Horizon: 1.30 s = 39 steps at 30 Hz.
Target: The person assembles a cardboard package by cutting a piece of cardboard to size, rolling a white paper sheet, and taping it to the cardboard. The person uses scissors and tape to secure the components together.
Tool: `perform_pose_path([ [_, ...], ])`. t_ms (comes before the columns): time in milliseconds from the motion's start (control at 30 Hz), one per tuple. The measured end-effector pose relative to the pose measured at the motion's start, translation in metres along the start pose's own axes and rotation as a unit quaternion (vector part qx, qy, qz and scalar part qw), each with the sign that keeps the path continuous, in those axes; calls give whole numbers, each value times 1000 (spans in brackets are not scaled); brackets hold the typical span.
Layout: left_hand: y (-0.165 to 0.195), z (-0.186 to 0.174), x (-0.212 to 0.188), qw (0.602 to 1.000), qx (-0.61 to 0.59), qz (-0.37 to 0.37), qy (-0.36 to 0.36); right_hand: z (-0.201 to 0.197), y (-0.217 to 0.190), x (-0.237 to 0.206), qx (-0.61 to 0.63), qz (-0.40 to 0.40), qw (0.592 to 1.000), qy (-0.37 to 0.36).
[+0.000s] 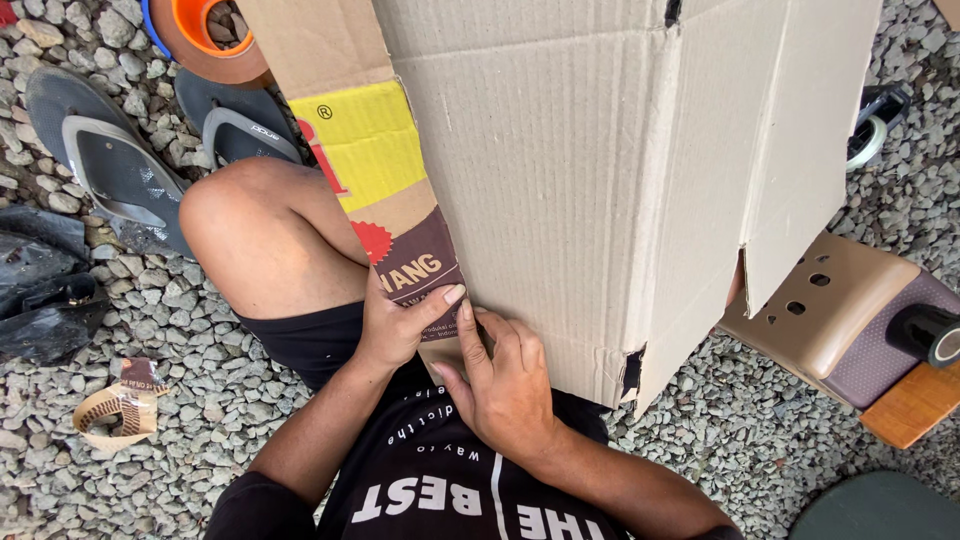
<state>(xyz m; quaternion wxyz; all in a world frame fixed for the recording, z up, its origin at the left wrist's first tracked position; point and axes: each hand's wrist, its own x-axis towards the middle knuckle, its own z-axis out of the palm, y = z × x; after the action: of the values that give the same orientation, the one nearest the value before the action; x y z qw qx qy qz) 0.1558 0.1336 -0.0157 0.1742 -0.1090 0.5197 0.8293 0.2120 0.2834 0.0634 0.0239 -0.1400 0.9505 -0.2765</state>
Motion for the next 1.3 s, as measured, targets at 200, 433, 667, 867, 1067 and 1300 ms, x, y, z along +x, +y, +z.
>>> perform_pose_path([
  [200,11,2,15,999,-45,-15,9,-24,13,-11,89,-18,995,27],
  [433,17,-16,67,992,-112,-46,-29,-101,116,-71,-49,194,906,374],
  [667,13,-19,95,990,-115,-80,-27,-71,254,-106,352,542,718,259],
  [867,15,-25,103,988,-123,-86,-29,-81,295,-90,621,376,588,357],
  [1067,15,-26,112,988,-112,-103,-2,-102,334,-39,567,404,637,332],
  [1300,39,-27,145,991,-94,-93,18,-125,316,-2,576,313,630,416],
])
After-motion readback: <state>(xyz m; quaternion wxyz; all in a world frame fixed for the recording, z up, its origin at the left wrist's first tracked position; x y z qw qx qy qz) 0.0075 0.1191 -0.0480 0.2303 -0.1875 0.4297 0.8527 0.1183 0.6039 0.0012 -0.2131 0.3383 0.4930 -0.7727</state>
